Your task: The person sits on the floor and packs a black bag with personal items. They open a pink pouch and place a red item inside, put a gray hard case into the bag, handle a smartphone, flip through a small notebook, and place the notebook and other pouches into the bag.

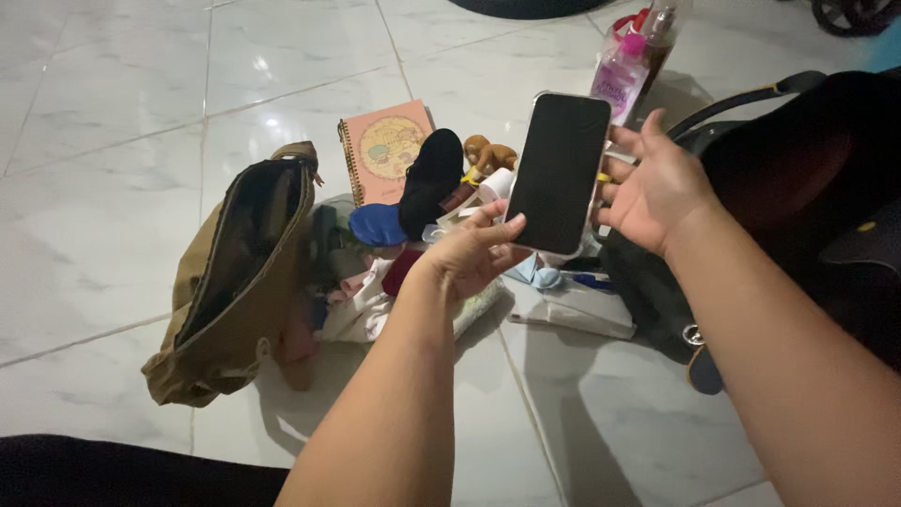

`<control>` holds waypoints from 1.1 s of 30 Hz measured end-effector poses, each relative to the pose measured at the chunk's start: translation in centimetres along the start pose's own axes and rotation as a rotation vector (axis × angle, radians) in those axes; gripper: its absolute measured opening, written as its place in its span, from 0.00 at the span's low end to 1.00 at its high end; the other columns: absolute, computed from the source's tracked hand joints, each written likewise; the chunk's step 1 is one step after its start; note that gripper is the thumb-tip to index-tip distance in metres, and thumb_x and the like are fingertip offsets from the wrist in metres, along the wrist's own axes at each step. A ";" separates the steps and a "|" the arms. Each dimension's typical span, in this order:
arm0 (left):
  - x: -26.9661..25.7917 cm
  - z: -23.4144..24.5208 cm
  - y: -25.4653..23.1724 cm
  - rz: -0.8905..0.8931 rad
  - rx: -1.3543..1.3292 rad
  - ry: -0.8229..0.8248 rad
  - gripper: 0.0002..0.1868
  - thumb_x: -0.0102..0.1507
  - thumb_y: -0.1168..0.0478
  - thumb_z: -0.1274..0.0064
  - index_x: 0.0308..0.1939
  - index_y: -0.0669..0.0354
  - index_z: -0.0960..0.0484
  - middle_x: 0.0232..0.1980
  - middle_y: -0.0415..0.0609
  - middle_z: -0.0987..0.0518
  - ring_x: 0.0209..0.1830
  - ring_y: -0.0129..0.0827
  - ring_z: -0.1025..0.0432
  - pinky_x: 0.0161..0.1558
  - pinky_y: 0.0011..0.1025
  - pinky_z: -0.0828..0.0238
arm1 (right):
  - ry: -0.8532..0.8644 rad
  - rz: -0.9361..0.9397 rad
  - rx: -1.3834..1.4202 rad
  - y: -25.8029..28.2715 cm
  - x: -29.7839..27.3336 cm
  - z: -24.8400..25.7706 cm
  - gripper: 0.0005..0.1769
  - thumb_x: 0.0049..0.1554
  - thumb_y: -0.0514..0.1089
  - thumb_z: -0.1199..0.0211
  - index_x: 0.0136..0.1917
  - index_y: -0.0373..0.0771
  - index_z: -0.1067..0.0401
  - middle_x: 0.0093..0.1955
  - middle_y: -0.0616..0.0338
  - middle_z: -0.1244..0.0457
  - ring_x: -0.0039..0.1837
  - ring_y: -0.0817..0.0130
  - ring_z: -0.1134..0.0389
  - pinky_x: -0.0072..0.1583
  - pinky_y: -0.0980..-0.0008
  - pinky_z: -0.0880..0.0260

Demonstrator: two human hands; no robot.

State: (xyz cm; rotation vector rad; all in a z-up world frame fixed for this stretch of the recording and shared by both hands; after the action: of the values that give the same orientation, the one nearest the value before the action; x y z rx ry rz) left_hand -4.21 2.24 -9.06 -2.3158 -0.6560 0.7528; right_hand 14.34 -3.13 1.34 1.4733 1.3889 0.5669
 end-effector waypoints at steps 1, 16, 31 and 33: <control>-0.2 -0.6 0.0 0.011 0.015 0.039 0.32 0.58 0.64 0.35 0.64 0.50 0.32 0.53 0.46 0.20 0.47 0.33 0.22 0.56 0.35 0.24 | -0.003 0.000 0.009 0.0 0.0 0.2 0.35 0.63 0.66 0.64 0.74 0.45 0.44 0.66 0.47 0.39 0.64 0.52 0.34 0.61 0.42 0.33; -0.3 -9.3 -4.9 -0.110 0.268 0.181 0.43 0.57 0.31 0.44 0.69 0.49 0.27 0.67 0.52 0.27 0.65 0.43 0.31 0.64 0.48 0.33 | 0.262 0.034 0.439 -0.9 -0.3 -1.6 0.12 0.69 0.41 0.43 0.62 0.33 0.29 0.51 0.54 0.33 0.51 0.65 0.29 0.52 0.63 0.26; -0.5 -9.0 -7.1 -0.269 0.315 0.061 0.44 0.59 0.29 0.51 0.67 0.58 0.24 0.56 0.47 0.20 0.58 0.40 0.28 0.58 0.45 0.33 | 0.141 0.050 0.201 0.5 -2.0 -1.9 0.12 0.65 0.44 0.46 0.60 0.41 0.31 0.49 0.62 0.33 0.51 0.71 0.29 0.55 0.63 0.24; 0.0 -8.2 -7.1 -0.228 0.276 0.060 0.44 0.60 0.29 0.53 0.63 0.62 0.22 0.55 0.51 0.18 0.60 0.44 0.27 0.61 0.47 0.34 | 0.075 0.078 0.079 1.2 -2.1 -1.3 0.13 0.64 0.44 0.48 0.61 0.42 0.32 0.52 0.62 0.32 0.55 0.70 0.28 0.58 0.62 0.24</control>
State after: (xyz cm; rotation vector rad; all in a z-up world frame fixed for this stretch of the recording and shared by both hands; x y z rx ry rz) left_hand -0.79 3.93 1.09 -1.9665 -0.7259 0.6222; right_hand 13.27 -4.46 3.53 1.5888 1.4310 0.6283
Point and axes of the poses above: each hand's wrist, its own x-axis towards the middle knuckle, its own z-axis out of the back of the hand, y = z × x, the point moved 7 cm from there along x, towards the middle knuckle
